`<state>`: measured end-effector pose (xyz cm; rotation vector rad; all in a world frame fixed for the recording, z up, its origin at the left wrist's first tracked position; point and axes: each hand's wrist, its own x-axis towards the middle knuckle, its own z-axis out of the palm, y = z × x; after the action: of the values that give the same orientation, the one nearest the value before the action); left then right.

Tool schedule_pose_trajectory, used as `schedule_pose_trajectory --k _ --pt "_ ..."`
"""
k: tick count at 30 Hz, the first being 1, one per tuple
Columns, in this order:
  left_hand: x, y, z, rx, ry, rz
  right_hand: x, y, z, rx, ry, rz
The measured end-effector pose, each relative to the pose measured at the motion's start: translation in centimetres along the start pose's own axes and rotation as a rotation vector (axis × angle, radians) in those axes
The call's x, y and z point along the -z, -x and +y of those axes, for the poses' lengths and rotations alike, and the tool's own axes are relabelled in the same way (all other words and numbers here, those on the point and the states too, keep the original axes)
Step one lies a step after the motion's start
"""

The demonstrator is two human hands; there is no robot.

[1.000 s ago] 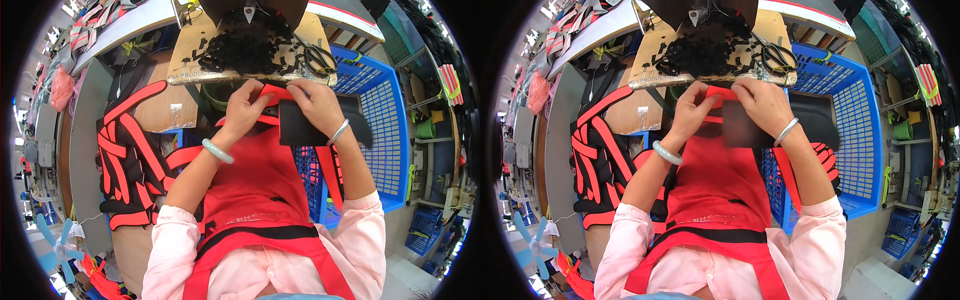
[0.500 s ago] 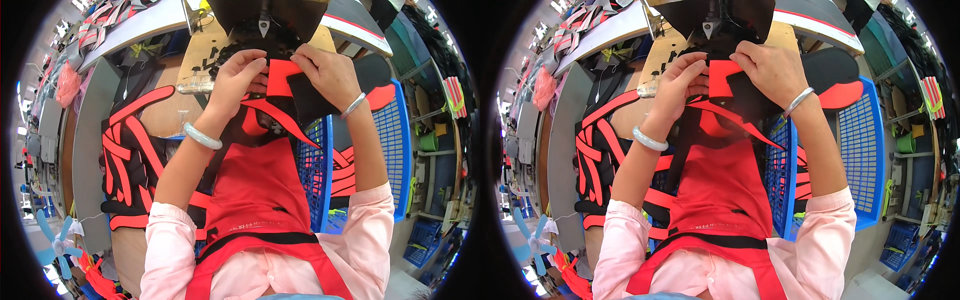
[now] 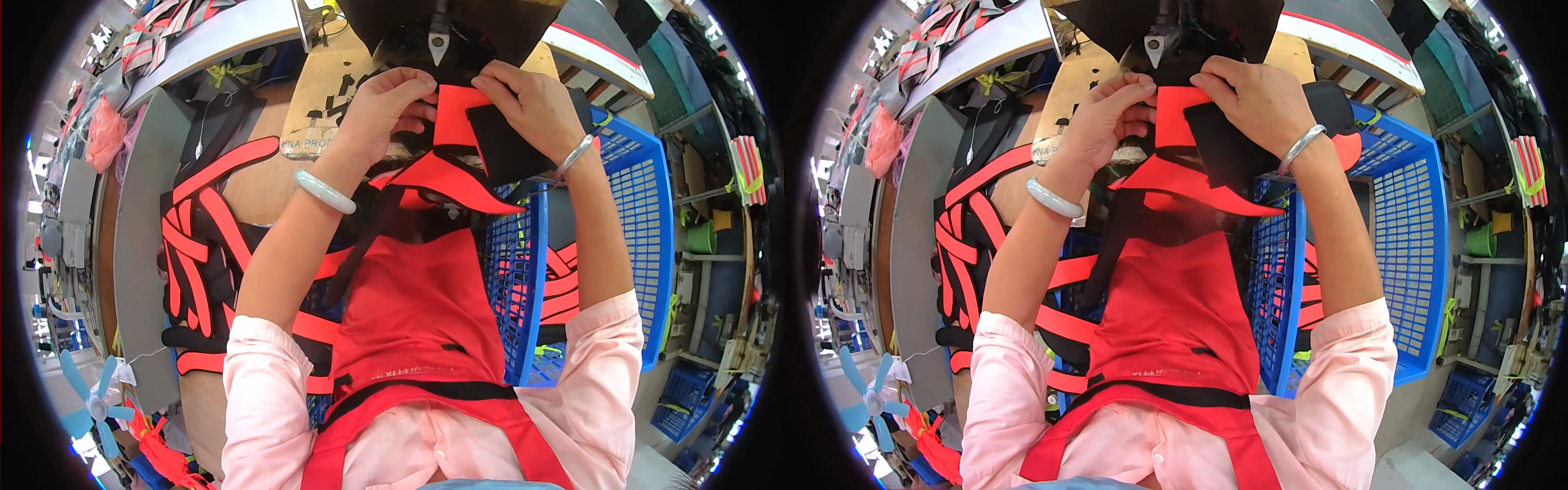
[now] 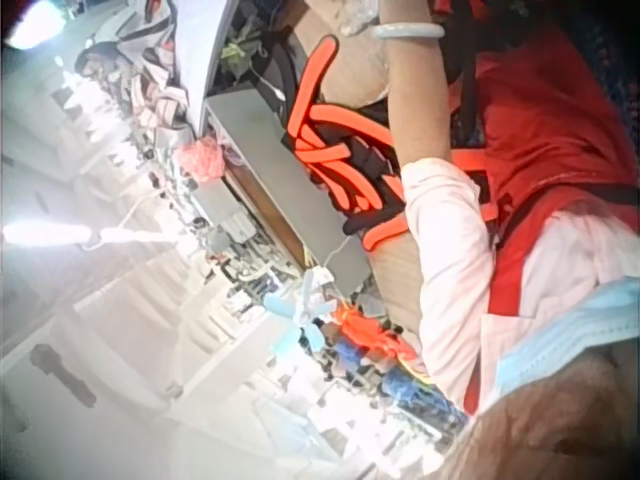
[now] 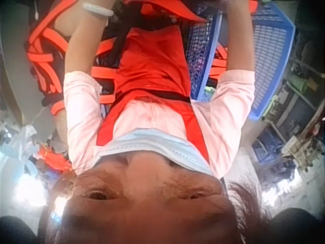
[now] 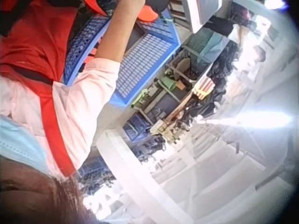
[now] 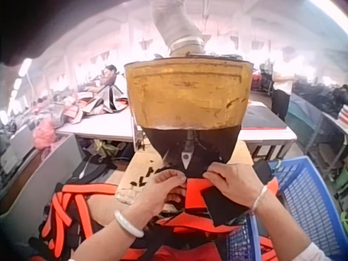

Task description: The person sews red reflective strips onto black fabric pieces using a sewing machine. They repeatedly pick up fabric from a blue basket, align the strips, feed the material through the machine, and trim excess fabric with scissors. The finished pieces are placed back into the basket.

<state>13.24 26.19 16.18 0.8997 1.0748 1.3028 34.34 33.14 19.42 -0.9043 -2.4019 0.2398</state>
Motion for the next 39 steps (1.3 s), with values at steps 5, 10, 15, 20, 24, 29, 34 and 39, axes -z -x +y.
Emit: schedule_pose_trajectory --k 5,10,15,20,24,29,34,39 --pt "0.9 -1.4 -0.2 0.006 -0.030 -0.006 -0.6 -0.8 0.9 0.010 -0.018 -0.008" --pt "1.3 -2.7 -0.2 0.022 0.002 0.013 -1.3 -1.5 1.9 0.008 -0.043 0.003" --pt "2.3 -4.4 -1.0 0.015 0.084 -0.039 -1.5 -2.1 2.6 -0.002 -0.072 0.014" --pt "2.7 -5.5 -1.2 0.054 0.166 -0.094 -1.3 -2.6 2.9 -0.057 -0.053 -0.039" --pt "2.7 -4.7 -0.9 0.050 0.220 -0.157 -0.9 -1.9 1.6 -0.081 -0.036 0.014" --pt "2.6 -3.0 1.7 -0.026 0.147 -0.046 0.0 -0.4 0.9 -0.096 -0.013 0.082" --pt "1.8 3.1 -1.0 -0.024 -0.590 -0.284 0.9 2.3 -0.4 -0.082 -0.084 0.131" --pt "-0.5 7.0 -3.6 -0.224 -0.856 -0.272 2.0 5.9 -2.3 -0.106 -0.099 0.124"
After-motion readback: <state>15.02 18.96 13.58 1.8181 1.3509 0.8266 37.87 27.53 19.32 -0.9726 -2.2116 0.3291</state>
